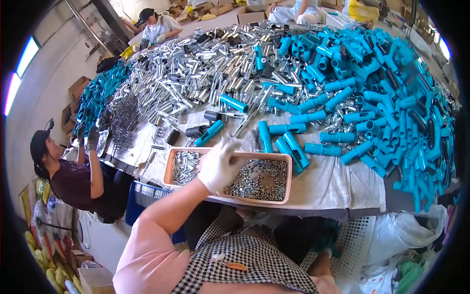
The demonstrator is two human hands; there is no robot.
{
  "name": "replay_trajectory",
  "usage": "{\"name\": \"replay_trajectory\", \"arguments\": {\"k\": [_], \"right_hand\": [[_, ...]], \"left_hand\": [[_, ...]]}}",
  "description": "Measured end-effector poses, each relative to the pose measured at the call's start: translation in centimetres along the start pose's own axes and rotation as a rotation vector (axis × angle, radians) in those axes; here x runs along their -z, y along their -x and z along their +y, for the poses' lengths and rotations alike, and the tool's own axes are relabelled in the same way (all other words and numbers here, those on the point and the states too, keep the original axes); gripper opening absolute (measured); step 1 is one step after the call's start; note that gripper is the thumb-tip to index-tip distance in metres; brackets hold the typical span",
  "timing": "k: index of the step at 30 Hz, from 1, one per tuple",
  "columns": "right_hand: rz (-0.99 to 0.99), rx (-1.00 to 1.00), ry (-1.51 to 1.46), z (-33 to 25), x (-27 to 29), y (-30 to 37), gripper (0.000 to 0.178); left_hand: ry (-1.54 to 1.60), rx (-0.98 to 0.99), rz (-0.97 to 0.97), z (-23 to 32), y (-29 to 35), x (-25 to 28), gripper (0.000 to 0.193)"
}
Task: Assembling metal rods and plastic handles into finished hardware components at a workshop table.
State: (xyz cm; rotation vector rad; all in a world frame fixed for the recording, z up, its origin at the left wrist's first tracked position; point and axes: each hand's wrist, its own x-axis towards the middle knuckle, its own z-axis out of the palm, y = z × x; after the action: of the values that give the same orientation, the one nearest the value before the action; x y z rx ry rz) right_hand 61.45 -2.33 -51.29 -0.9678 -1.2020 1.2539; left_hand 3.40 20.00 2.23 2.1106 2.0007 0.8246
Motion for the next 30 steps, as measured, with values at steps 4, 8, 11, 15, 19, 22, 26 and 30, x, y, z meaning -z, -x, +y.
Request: {"name": "replay_trajectory", "arguments": {"k": [4, 8, 11, 15, 19, 22, 26, 30], "right_hand": [[-0.057, 0.178, 0.254, -3.7, -1.2, -1.1, 0.033], [0.833, -0.408, 0.689, -19.1, -16.2, -11.3, 0.019], [0.688, 0.133, 0.759, -30.0, -21.9, -14.9, 0.011], [0.272, 0.481, 0.812, -41.8, -30.0, -19.8, 0.019], [-0.061, 0.650, 1.058, -44.5, -38.0, -27.3, 0.075], [-0.118, 0.600, 0.821, -42.4, -41.0, -30.3, 0.047], [0.035, 0.224, 0.550, -43.0, -43.1, -29.9, 0.018], [0.084, 0.131, 0.416, -43.2, -41.9, -29.1, 0.001]], "left_hand": [[-0.219, 0.157, -0.221, -2.3, -8.7, -4.0, 0.049], [-0.333, 0.225, -0.397, -8.0, -10.3, -5.7, 0.039], [-0.275, 0.128, -0.279, -4.7, -8.8, -3.8, 0.036], [-0.220, -0.142, -0.046, 1.0, -4.7, 0.4, 0.016], [0.169, -0.518, -0.061, 5.9, -0.9, 4.3, 0.021], [0.433, -0.609, -0.157, 5.5, -2.0, 4.2, 0.029], [0.258, -0.258, -0.033, -0.6, -9.8, 3.1, 0.035], [-0.198, 0.526, -0.211, -10.9, -19.7, 1.8, 0.036]]}}
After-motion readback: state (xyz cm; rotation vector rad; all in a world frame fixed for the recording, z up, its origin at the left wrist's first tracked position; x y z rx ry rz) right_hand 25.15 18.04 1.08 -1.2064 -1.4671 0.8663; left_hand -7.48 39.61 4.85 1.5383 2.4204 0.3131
